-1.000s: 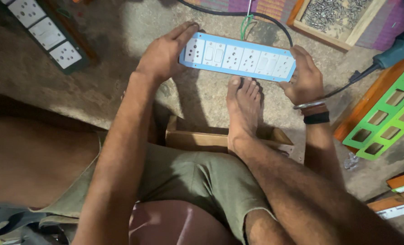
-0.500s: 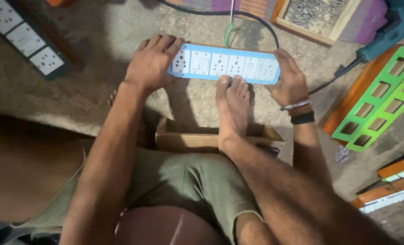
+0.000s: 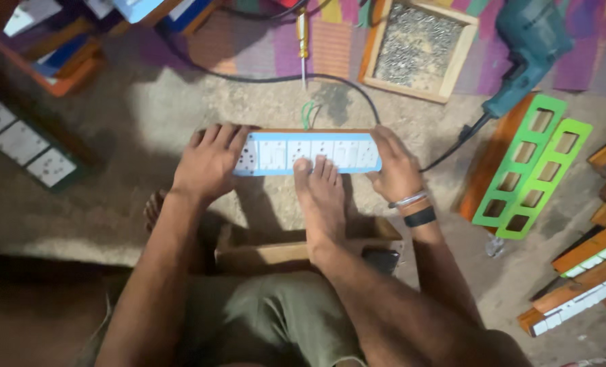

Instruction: The person assembles multiple power strips by hand, inserting white socket modules into colored plastic frames and securing them. The person handles red, purple, and blue frames, repeatedly picking up units, inserting components, and placing them aside.

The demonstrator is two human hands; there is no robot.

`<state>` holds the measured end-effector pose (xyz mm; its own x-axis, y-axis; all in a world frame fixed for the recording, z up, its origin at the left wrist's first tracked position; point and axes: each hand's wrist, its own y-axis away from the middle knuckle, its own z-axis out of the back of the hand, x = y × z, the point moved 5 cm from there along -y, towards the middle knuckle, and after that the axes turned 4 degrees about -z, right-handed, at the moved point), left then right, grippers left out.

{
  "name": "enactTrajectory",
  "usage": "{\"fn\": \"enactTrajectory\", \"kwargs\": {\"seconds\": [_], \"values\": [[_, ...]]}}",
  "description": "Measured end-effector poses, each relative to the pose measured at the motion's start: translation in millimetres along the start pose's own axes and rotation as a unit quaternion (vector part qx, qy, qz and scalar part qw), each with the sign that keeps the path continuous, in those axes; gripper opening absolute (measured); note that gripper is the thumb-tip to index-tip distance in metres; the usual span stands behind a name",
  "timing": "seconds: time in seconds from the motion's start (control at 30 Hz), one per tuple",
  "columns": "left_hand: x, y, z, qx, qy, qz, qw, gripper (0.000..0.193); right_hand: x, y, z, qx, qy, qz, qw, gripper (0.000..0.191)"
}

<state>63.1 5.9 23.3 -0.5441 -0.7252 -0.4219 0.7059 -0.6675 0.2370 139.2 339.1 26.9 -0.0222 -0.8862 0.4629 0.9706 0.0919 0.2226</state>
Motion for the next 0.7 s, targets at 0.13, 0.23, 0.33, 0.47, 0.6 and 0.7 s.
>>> {"fn": "enactTrajectory", "kwargs": {"seconds": [0.13,0.23,0.33,0.47,0.6,0.7], "values": [[-14,-8,1,-0.002,-0.025,0.001,1.000,0.078,-3,-2,8,0.038,-0.006,-0.009,0.999,0.080],[-18,-18,0,0.005,-0.034,0.006,0.999,0.074,-22,-25,33,-0.019,-0.011,-0.013,1.000,0.064],[-19,-20,-1,0.044,-0.016,0.030,0.998,0.077,-45,-69,59,-0.137,-0.022,-0.007,0.990,0.035],[-21,-25,3,0.061,0.007,0.047,0.997,0.087,-67,-132,58,-0.127,0.041,-0.119,0.984,0.058],[-22,-31,4,0.083,-0.020,0.056,0.995,0.087,-53,-150,44,-0.121,0.028,-0.028,0.992,0.053],[-21,-34,4,0.104,-0.009,0.072,0.992,0.083,-54,-146,37,-0.116,-0.003,-0.017,0.993,0.029]]}}
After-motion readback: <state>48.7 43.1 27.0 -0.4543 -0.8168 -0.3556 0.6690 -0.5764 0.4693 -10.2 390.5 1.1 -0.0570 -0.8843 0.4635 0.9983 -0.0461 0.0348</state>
